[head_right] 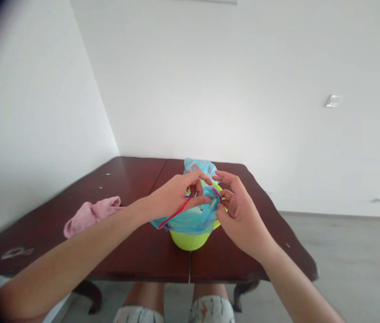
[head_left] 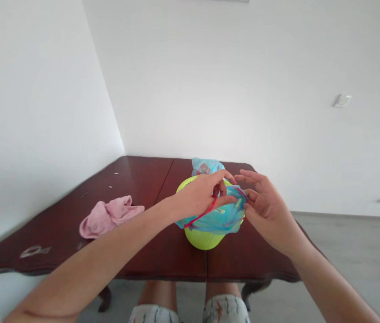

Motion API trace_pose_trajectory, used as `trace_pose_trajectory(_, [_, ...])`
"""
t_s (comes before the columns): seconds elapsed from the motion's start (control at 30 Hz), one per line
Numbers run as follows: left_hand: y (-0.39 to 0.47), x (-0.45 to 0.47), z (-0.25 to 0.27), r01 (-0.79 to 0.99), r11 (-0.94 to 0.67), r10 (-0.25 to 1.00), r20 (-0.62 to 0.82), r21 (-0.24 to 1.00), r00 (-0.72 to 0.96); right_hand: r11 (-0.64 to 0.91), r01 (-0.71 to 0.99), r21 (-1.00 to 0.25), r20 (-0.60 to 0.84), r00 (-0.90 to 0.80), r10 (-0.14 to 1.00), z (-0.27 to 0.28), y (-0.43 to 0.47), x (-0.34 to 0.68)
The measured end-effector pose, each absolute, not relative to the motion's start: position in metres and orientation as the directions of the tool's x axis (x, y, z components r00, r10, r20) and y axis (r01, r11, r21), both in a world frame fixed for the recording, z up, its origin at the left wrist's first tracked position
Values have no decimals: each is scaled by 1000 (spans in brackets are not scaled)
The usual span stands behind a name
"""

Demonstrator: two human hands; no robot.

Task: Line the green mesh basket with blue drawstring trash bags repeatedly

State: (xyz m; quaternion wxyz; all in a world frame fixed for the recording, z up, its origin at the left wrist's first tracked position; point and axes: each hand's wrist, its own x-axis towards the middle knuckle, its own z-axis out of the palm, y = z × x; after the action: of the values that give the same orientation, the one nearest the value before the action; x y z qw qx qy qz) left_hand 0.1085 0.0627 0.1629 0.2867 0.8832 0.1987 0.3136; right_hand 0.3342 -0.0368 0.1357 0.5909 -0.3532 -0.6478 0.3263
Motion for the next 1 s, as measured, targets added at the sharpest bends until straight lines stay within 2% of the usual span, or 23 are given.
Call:
trace_pose_trajectory(0.13, [61, 112, 159, 181, -762, 530, 439, 621, 726, 530, 93, -843, 531, -11, 847, 127, -42, 342])
trace_pose_trajectory(0.3, [59, 121, 150, 113, -625, 582, 365, 772, 727, 527, 74, -847, 524, -49, 850, 128, -48, 335])
trace_pose_trajectory(0.4, [61, 123, 146, 77, -623, 582, 395, 779, 710, 510, 84, -856, 506, -63, 860, 124, -48, 333])
trace_pose_trajectory(0.6, [54, 114, 148, 206, -651, 654, 401, 731, 642, 516, 324, -793, 575, 120, 809, 104, -42, 346])
trace_pose_trajectory(0.67, [52, 111, 147, 181, -630, 660, 397, 755, 638, 474, 339, -812, 535, 111, 838, 101, -42, 349])
trace_pose_trajectory(0.77, [50, 109, 143, 101, -589, 653, 398, 802, 644, 408, 281, -869, 430, 19, 903, 101, -43, 348])
trace_pose_trajectory(1.0, [48, 113, 134, 58, -619, 619, 441, 784, 650, 363, 47, -931, 361, -46, 931, 108, -45, 334])
